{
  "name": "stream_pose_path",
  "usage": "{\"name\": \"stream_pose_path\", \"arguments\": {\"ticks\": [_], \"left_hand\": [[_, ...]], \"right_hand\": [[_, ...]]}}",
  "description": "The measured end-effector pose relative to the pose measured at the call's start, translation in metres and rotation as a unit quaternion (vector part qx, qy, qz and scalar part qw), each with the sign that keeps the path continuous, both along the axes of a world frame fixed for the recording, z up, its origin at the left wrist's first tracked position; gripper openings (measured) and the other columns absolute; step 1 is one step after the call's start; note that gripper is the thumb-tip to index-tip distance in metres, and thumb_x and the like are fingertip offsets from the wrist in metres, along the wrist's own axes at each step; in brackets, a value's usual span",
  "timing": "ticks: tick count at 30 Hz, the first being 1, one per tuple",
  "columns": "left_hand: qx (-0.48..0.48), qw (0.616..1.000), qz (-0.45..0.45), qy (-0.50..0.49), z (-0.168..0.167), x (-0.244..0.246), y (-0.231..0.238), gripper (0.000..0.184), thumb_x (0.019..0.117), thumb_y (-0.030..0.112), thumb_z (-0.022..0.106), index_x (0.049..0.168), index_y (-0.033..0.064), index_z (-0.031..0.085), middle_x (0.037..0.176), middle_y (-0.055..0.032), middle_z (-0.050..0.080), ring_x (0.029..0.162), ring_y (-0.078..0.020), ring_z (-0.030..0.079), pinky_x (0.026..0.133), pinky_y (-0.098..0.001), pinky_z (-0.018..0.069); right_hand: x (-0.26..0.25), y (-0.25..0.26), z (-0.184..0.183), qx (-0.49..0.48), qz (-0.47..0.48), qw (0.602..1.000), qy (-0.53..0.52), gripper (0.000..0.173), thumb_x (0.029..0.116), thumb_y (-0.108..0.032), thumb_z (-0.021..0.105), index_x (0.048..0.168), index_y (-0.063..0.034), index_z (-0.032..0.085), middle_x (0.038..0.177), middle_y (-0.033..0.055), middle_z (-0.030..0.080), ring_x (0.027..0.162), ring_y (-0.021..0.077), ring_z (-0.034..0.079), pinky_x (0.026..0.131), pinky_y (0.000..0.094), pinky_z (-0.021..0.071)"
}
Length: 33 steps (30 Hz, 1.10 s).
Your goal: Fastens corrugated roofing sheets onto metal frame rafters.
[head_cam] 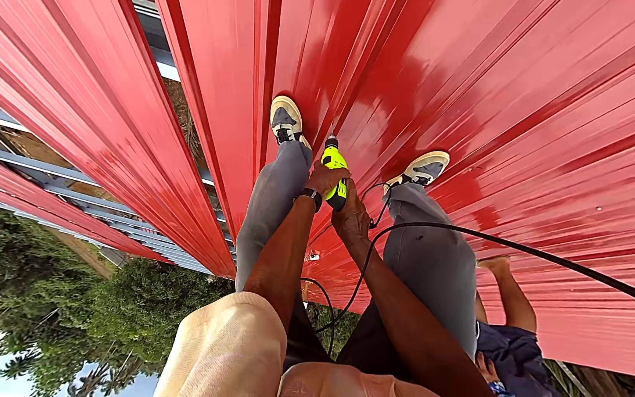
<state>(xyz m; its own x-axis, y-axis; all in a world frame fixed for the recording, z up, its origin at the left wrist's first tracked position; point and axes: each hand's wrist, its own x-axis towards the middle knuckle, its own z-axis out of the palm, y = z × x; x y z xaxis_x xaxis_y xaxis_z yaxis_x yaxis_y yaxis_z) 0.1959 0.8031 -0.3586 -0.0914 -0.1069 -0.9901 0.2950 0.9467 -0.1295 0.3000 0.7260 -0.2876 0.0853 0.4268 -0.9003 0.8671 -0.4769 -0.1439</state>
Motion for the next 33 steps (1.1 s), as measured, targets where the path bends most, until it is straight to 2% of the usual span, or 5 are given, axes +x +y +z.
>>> {"name": "stream_pose_path", "arguments": {"ticks": [4, 10, 20, 27, 33], "left_hand": [[0.008, 1.0, -0.001, -0.003, -0.002, 0.0, -0.002, 0.102, 0.0713, 0.038, 0.086, 0.151, 0.0032, 0.032, 0.119, -0.0214, 0.067, 0.108, -0.0308, 0.068, 0.09, -0.0529, 0.0576], [0.001, 1.0, -0.024, 0.007, -0.004, 0.0, 0.001, 0.107, 0.0678, 0.042, 0.088, 0.151, 0.0041, 0.032, 0.118, -0.0217, 0.067, 0.107, -0.0317, 0.068, 0.089, -0.0543, 0.0577], [0.02, 1.0, -0.007, 0.006, -0.021, -0.002, 0.009, 0.107, 0.0683, 0.037, 0.087, 0.153, 0.0038, 0.031, 0.122, -0.0216, 0.066, 0.111, -0.0314, 0.067, 0.093, -0.0541, 0.0563], [0.009, 1.0, 0.008, 0.014, -0.023, 0.002, 0.008, 0.105, 0.0706, 0.034, 0.088, 0.153, 0.0047, 0.03, 0.122, -0.0219, 0.066, 0.111, -0.0325, 0.067, 0.093, -0.0544, 0.0568], [0.02, 1.0, 0.012, 0.013, -0.027, 0.002, 0.001, 0.105, 0.0703, 0.033, 0.087, 0.153, 0.004, 0.028, 0.12, -0.022, 0.066, 0.109, -0.0319, 0.068, 0.092, -0.0536, 0.0573]], "right_hand": [[-0.001, -0.005, -0.002, 0.006, -0.017, 1.0, 0.006, 0.087, 0.0864, -0.015, 0.073, 0.162, -0.0124, 0.028, 0.119, 0.021, 0.07, 0.106, 0.0386, 0.07, 0.091, 0.0552, 0.0564], [-0.003, -0.004, -0.003, 0.005, -0.03, 1.0, 0.0, 0.088, 0.0871, -0.019, 0.074, 0.162, -0.0145, 0.028, 0.12, 0.0198, 0.07, 0.107, 0.0372, 0.07, 0.091, 0.0552, 0.0568], [-0.007, 0.009, -0.019, -0.013, -0.013, 1.0, -0.017, 0.086, 0.089, -0.021, 0.07, 0.163, -0.0186, 0.027, 0.11, 0.0183, 0.073, 0.097, 0.037, 0.073, 0.081, 0.0565, 0.0581], [-0.004, 0.004, -0.021, 0.002, -0.001, 1.0, -0.006, 0.087, 0.0899, -0.021, 0.069, 0.164, -0.0175, 0.024, 0.11, 0.0197, 0.072, 0.095, 0.0388, 0.073, 0.079, 0.0576, 0.0583], [-0.004, 0.003, -0.023, -0.017, -0.013, 1.0, -0.011, 0.089, 0.0885, -0.021, 0.071, 0.164, -0.0206, 0.024, 0.114, 0.0183, 0.072, 0.1, 0.0374, 0.072, 0.083, 0.0555, 0.0581]]}}
